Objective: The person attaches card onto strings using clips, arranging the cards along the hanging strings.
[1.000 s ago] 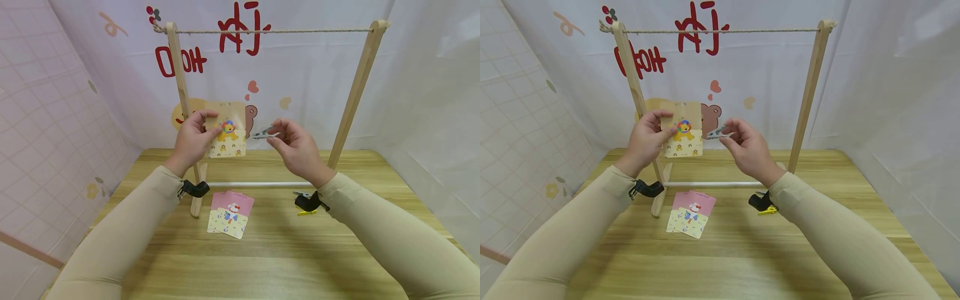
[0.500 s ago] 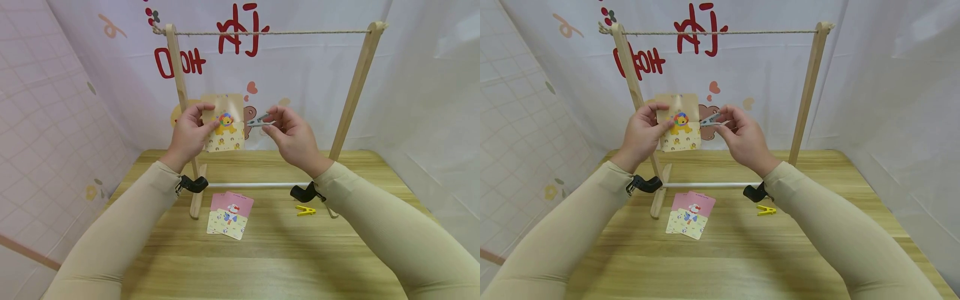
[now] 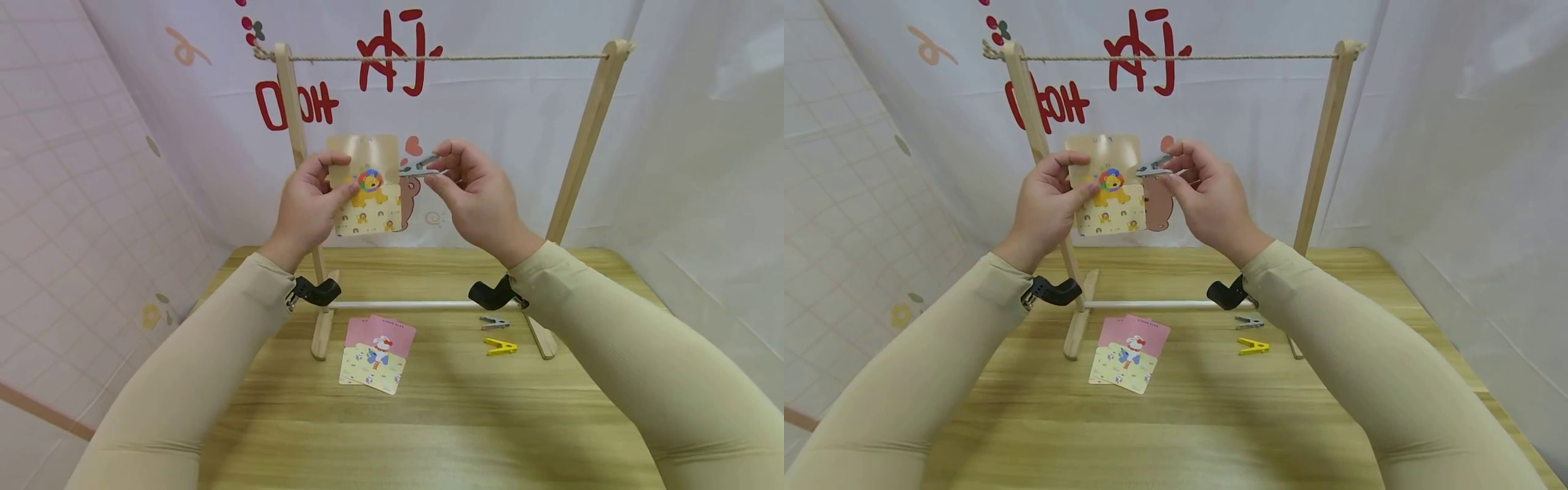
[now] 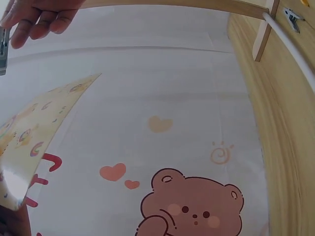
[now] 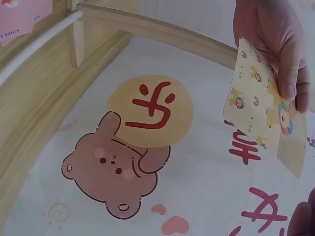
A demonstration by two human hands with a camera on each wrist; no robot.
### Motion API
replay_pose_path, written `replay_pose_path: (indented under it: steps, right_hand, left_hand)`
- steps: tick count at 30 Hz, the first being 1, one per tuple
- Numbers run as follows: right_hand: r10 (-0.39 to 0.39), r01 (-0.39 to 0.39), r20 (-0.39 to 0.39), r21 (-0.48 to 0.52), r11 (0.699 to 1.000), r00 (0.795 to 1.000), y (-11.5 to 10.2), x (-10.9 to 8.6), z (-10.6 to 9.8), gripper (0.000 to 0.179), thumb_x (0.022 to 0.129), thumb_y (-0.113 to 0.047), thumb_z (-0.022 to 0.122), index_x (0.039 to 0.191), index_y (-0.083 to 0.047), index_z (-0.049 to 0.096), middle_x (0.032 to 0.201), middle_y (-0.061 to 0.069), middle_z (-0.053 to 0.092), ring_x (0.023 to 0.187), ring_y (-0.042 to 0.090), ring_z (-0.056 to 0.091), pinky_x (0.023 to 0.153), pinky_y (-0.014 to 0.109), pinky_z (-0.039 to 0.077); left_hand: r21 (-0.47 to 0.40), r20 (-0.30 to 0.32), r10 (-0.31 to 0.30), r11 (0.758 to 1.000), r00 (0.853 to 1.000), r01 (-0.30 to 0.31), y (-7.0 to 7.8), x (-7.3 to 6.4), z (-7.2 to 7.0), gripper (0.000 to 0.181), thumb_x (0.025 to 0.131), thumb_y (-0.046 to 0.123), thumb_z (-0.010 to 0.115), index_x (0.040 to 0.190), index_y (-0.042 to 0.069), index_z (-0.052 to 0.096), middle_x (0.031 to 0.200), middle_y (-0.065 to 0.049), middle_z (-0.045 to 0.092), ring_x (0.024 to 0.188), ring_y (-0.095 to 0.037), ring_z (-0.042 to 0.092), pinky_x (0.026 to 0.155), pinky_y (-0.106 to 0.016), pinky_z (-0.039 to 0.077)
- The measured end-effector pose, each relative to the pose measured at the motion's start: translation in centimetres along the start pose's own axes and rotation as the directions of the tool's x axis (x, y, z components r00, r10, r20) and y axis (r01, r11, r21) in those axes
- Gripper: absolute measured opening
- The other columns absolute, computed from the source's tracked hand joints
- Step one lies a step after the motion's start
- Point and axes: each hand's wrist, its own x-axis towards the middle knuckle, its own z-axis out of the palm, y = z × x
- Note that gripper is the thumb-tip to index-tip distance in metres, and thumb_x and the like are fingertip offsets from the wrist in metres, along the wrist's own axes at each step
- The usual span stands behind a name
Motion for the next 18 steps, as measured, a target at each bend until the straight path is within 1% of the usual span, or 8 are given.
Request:
replay_pose_path:
  steps: [3,7,10,14,18]
  right_hand:
    - [-0.008,0.008,-0.008,-0.012,1.0,1.0,-0.5,0.5,-0.1,0.022,0.102,-0.008,0.069,0.122,-0.001,0.062,0.103,0.001,0.072,0.074,0.012,0.059,0.069,0.021,0.046]
    - [-0.007,0.007,-0.017,-0.028,1.0,1.0,-1.4,1.3,-0.2,0.02,0.101,-0.01,0.07,0.12,-0.005,0.066,0.104,0.004,0.073,0.075,0.013,0.061,0.071,0.019,0.048]
    - [-0.008,0.008,-0.018,-0.038,0.999,1.0,-2.2,2.0,-0.2,0.018,0.101,-0.011,0.071,0.118,-0.008,0.069,0.106,0.007,0.075,0.079,0.011,0.065,0.073,0.017,0.05]
    - [-0.018,0.017,-0.011,-0.032,0.999,1.0,-3.1,3.1,-0.1,0.017,0.101,-0.011,0.071,0.118,-0.008,0.071,0.107,0.008,0.075,0.086,0.008,0.072,0.073,0.018,0.051]
    - [-0.035,0.034,-0.032,-0.038,0.999,0.999,-4.1,4.3,0.0,0.017,0.101,-0.011,0.071,0.118,-0.008,0.072,0.107,0.006,0.074,0.083,0.01,0.069,0.074,0.019,0.052]
  left_hand:
    - [0.002,-0.004,-0.004,1.0,1.0,0.005,0.4,0.1,0.0,0.034,0.1,0.008,0.071,0.132,0.016,0.062,0.123,-0.007,0.068,0.096,-0.019,0.073,0.079,-0.028,0.064]
    - [-0.003,-0.005,0.012,1.0,1.0,-0.012,0.9,0.4,0.0,0.036,0.1,0.008,0.071,0.134,0.015,0.062,0.126,-0.007,0.067,0.095,-0.019,0.073,0.078,-0.028,0.064]
    - [-0.02,-0.006,0.031,0.999,1.0,-0.031,1.3,0.7,0.1,0.036,0.1,0.007,0.071,0.134,0.014,0.062,0.127,-0.007,0.066,0.094,-0.02,0.074,0.077,-0.029,0.064]
    - [-0.041,-0.006,0.046,0.998,0.999,-0.046,2.0,1.1,0.1,0.036,0.099,0.005,0.071,0.133,0.013,0.062,0.127,-0.008,0.065,0.095,-0.02,0.075,0.078,-0.029,0.064]
    - [-0.034,-0.009,0.06,0.998,0.998,-0.06,2.8,1.5,0.0,0.038,0.099,0.005,0.071,0.135,0.013,0.062,0.122,-0.009,0.068,0.092,-0.02,0.075,0.077,-0.028,0.064]
